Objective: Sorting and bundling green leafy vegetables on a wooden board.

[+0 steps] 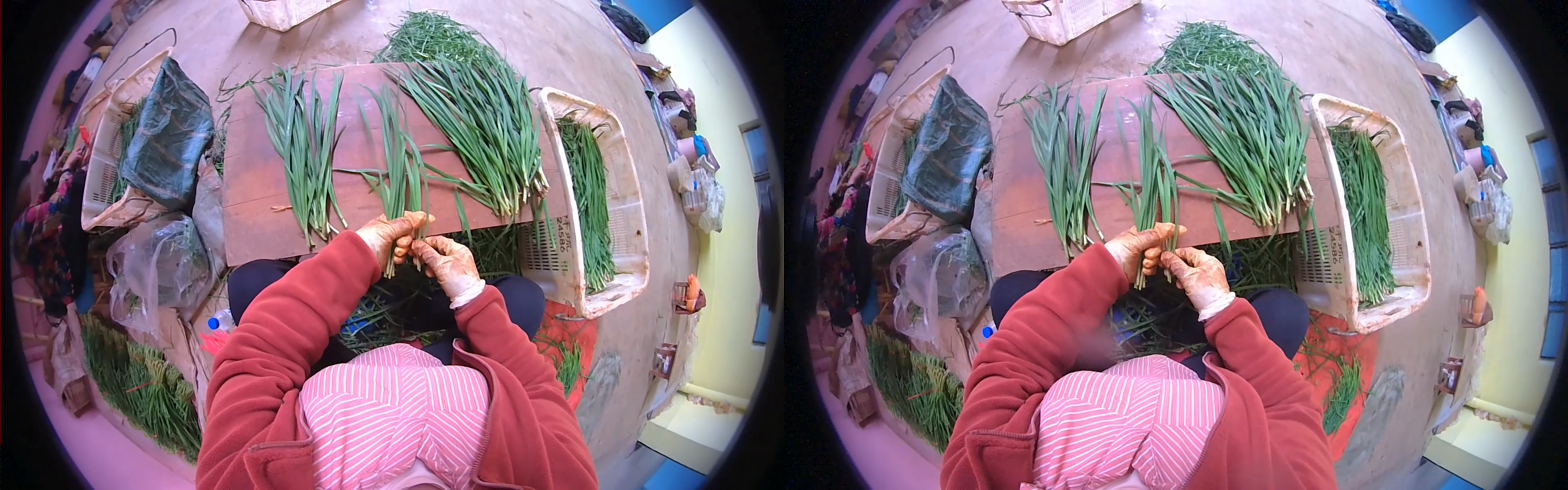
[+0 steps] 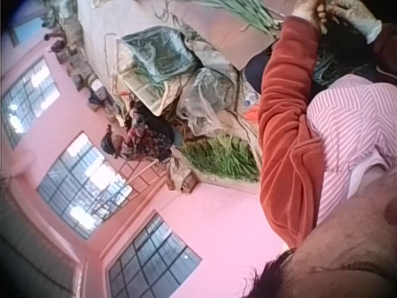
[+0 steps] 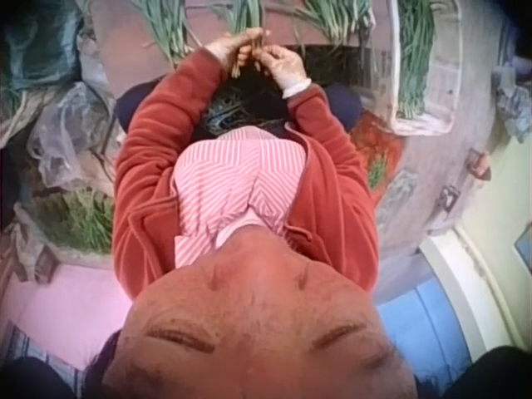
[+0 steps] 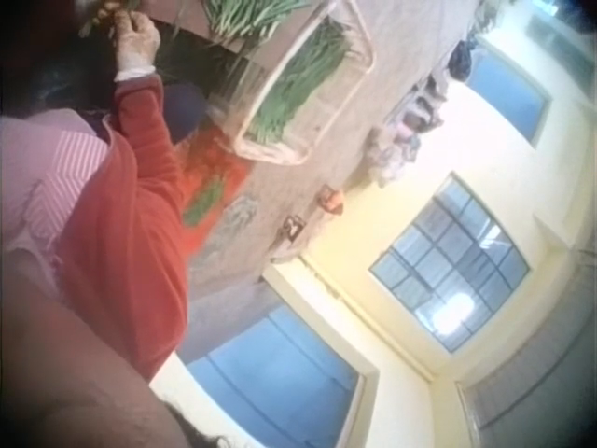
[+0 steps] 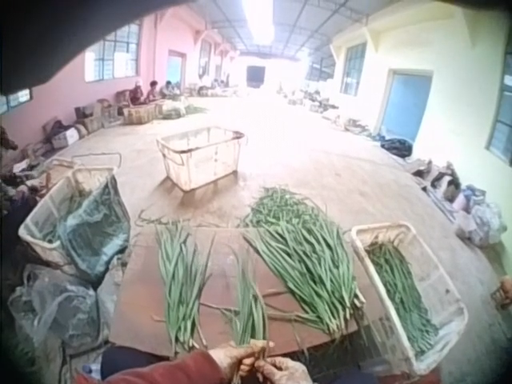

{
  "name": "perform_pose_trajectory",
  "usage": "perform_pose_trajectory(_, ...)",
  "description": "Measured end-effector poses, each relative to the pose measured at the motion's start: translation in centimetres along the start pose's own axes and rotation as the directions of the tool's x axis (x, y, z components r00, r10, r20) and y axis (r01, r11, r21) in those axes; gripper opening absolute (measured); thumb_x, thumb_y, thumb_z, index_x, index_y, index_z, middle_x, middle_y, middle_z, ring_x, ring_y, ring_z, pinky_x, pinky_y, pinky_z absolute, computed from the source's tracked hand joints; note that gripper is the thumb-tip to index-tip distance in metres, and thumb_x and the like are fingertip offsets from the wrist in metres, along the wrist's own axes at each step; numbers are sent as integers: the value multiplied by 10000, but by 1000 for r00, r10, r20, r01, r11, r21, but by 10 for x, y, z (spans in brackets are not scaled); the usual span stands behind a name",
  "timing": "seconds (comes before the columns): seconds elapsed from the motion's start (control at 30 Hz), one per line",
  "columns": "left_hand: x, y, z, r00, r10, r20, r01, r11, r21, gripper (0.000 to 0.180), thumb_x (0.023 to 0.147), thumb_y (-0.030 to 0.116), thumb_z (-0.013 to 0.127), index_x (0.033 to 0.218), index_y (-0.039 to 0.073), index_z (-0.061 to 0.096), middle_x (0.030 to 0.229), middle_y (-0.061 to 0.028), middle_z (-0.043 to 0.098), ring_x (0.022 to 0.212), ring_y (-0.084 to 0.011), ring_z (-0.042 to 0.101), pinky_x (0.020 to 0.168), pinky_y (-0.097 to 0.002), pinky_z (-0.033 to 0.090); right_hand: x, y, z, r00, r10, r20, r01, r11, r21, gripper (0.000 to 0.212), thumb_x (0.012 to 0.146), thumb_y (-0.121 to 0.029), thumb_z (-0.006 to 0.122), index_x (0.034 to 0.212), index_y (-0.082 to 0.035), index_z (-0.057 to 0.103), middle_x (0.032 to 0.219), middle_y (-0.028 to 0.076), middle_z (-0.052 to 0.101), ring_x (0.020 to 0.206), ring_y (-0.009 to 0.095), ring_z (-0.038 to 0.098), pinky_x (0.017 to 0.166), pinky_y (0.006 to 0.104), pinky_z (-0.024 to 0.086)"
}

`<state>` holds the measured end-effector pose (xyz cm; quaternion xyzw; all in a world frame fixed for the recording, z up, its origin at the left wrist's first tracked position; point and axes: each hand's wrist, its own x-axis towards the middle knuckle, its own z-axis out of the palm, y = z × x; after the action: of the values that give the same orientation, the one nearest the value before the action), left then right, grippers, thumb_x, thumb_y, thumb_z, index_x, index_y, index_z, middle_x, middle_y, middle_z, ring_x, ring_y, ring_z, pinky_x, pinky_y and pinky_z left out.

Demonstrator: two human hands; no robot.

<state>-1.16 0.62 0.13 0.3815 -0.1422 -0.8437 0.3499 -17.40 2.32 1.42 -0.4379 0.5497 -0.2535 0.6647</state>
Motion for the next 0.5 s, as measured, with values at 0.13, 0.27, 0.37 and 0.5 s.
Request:
perform_pose_trajectory(0.13,0,-2,1,999,32,-27,-30,999,44,323,864,292,584,1079,51,574,493,47,377,427,-83,322,426,-228,252,-6,6,1,1000,23,5,-24,989,148,187,875,-217,583,889,-39,640,722,-22,602,529,29,463,472,166,348)
perform_pose_trajectory(0.27,-2,5,5,990,138,-15,-137,989,53,296,865,302,585,1021,50,593,481,46,370,422,-81,320,415,-235,241,-10,33,-15,975,176,-134,-154,976,156,200,893,-207,525,847,-43,630,688,-14,596,489,24,460,438,155,327)
perform_pose_trajectory(0.37,-4,17,-10,962,260,86,-256,965,-51,271,861,302,593,991,65,609,523,39,392,463,-89,348,454,-242,296,-10,58,-31,931,364,-27,-355,888,-291,216,851,-219,553,788,-31,638,665,44,608,528,135,542,515,254,432)
perform_pose_trajectory(0.5,-15,33,3,976,184,-120,-191,980,-50,260,857,275,601,1012,66,592,693,6,511,603,-118,477,556,-279,419,-15,41,-36,1000,31,3,-8,349,-937,299,794,-367,582,834,-83,665,855,110,643,818,300,614,747,394,479)
